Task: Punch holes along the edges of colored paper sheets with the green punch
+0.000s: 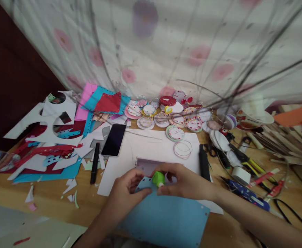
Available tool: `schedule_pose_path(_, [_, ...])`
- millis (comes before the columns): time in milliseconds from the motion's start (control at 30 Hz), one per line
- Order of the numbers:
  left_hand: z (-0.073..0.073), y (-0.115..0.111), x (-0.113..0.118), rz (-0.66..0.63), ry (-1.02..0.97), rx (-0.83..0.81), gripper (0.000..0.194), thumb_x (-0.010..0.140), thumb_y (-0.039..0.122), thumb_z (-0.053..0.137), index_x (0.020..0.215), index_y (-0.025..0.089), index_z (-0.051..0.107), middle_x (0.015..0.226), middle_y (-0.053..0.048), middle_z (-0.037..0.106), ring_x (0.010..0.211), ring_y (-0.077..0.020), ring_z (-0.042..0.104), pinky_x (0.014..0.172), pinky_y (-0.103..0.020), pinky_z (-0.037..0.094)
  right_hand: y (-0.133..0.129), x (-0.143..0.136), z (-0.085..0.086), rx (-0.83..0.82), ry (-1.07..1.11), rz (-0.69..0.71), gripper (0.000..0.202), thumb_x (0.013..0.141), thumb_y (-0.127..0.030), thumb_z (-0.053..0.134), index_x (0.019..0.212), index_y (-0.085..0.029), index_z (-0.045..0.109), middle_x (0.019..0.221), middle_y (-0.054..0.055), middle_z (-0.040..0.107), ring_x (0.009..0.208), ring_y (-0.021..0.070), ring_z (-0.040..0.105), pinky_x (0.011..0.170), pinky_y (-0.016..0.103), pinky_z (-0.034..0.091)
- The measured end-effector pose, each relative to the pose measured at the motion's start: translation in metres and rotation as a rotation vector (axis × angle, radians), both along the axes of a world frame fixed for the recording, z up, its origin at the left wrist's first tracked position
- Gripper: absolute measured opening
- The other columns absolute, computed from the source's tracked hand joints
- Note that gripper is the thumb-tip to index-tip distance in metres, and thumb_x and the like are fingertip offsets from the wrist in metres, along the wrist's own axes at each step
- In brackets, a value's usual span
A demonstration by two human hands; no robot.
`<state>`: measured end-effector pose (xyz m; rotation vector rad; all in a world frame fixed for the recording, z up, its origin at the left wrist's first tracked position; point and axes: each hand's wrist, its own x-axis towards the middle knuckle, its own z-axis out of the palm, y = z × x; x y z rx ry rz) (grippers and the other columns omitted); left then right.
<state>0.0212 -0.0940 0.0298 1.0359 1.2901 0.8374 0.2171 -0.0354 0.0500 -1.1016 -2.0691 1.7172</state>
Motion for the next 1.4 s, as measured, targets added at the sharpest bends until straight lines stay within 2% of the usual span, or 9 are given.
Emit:
schedule_pose_path(167, [-0.003, -0.002, 0.001, 0.005, 0.007, 0.035, 0.012, 0.068, 0.021, 0.071, 0.073, 0.016, 0.062, 0.072, 0.001, 0.065, 0.073, -0.0165, 0.061, 0.068, -0.025, 0.047, -0.006, -0.001, 0.007, 0.180, -0.115, 0.028, 0.027, 0.070, -0.032, 0.076, 0.092, -0.019, 0.067, 0.080, -0.001, 0.063, 0.073, 0.0156, 0.054, 0.065, 0.025, 0.042])
schedule_pose_path(367, [-0.005, -0.004, 0.000, 0.004, 0.058, 0.062, 0.016, 0.068, 0.023, 0.072, 0.067, 0.016, 0.057, 0.064, 0.003, 0.056, 0.065, -0.0136, 0.055, 0.060, -0.022, 0.042, -0.012, -0.007, 0.004, 0.180, -0.107, -0.036, 0.021, 0.070, -0.025, 0.076, 0.086, -0.016, 0.065, 0.076, -0.001, 0.060, 0.071, 0.0148, 0.052, 0.064, 0.025, 0.041])
schedule_pose_path(500, [-0.002, -0.004, -0.004, -0.099, -0.009, 0.090, 0.017, 0.073, 0.024, 0.070, 0.086, 0.017, 0.062, 0.085, -0.002, 0.065, 0.085, -0.0184, 0.062, 0.076, -0.026, 0.047, -0.014, -0.009, 0.004, 0.234, -0.104, -0.034, 0.016, 0.069, -0.018, 0.074, 0.082, -0.016, 0.064, 0.073, -0.001, 0.058, 0.067, 0.0136, 0.049, 0.061, 0.024, 0.039])
schedule_pose_path(633, [0.007, -0.004, -0.003, -0.199, 0.101, 0.137, 0.055, 0.065, 0.029, 0.080, 0.115, 0.023, 0.057, 0.115, -0.005, 0.064, 0.112, -0.0248, 0.057, 0.095, -0.033, 0.043, -0.015, -0.011, 0.003, 0.243, -0.089, -0.036, 0.016, 0.068, -0.014, 0.072, 0.081, -0.017, 0.064, 0.075, -0.001, 0.059, 0.069, 0.0139, 0.051, 0.063, 0.024, 0.040])
schedule_pose_path(733, [0.010, -0.002, 0.002, -0.198, 0.296, 0.163, 0.054, 0.060, 0.027, 0.084, 0.110, 0.023, 0.063, 0.108, -0.003, 0.069, 0.105, -0.0249, 0.060, 0.091, -0.032, 0.045, -0.015, -0.012, 0.001, 0.241, -0.080, -0.041, 0.015, 0.066, -0.010, 0.069, 0.079, -0.016, 0.063, 0.073, -0.002, 0.057, 0.068, 0.0135, 0.050, 0.062, 0.024, 0.039])
schedule_pose_path(967, [0.001, 0.000, 0.008, -0.130, 0.319, 0.197, 0.038, 0.064, 0.027, 0.080, 0.100, 0.022, 0.069, 0.095, 0.000, 0.073, 0.086, -0.0219, 0.066, 0.076, -0.028, 0.049, -0.014, -0.015, -0.013, 0.143, -0.033, -0.125, 0.015, 0.064, -0.008, 0.068, 0.075, -0.015, 0.064, 0.065, -0.004, 0.053, 0.062, 0.0121, 0.045, 0.056, 0.023, 0.036])
schedule_pose_path(1200, [0.005, 0.000, -0.001, -0.097, 0.273, 0.136, 0.057, 0.064, 0.024, 0.080, 0.118, 0.026, 0.062, 0.117, 0.000, 0.068, 0.107, -0.0224, 0.061, 0.093, -0.029, 0.045, 0.003, -0.008, 0.000, 0.023, 0.089, -0.045, 0.025, 0.071, -0.027, 0.073, 0.092, -0.015, 0.065, 0.076, -0.001, 0.057, 0.070, 0.0147, 0.049, 0.065, 0.026, 0.041])
schedule_pose_path(1333, [0.010, -0.002, -0.009, -0.099, 0.319, 0.067, 0.029, 0.075, 0.024, 0.067, 0.104, 0.022, 0.068, 0.099, -0.001, 0.073, 0.090, -0.0215, 0.066, 0.080, -0.028, 0.050, 0.006, 0.004, 0.001, -0.173, 0.180, -0.062, 0.028, 0.085, -0.042, 0.058, 0.096, -0.015, 0.060, 0.084, 0.002, 0.058, 0.076, 0.0155, 0.053, 0.069, 0.026, 0.043])
schedule_pose_path(1400, [0.009, -0.004, -0.012, -0.102, 0.339, 0.083, 0.018, 0.079, 0.028, 0.062, 0.092, 0.019, 0.071, 0.087, -0.002, 0.073, 0.084, -0.0215, 0.066, 0.075, -0.027, 0.050, 0.003, 0.008, -0.003, -0.155, 0.094, -0.077, 0.032, 0.088, -0.046, 0.054, 0.094, -0.016, 0.060, 0.082, 0.002, 0.059, 0.074, 0.0151, 0.053, 0.065, 0.025, 0.043])
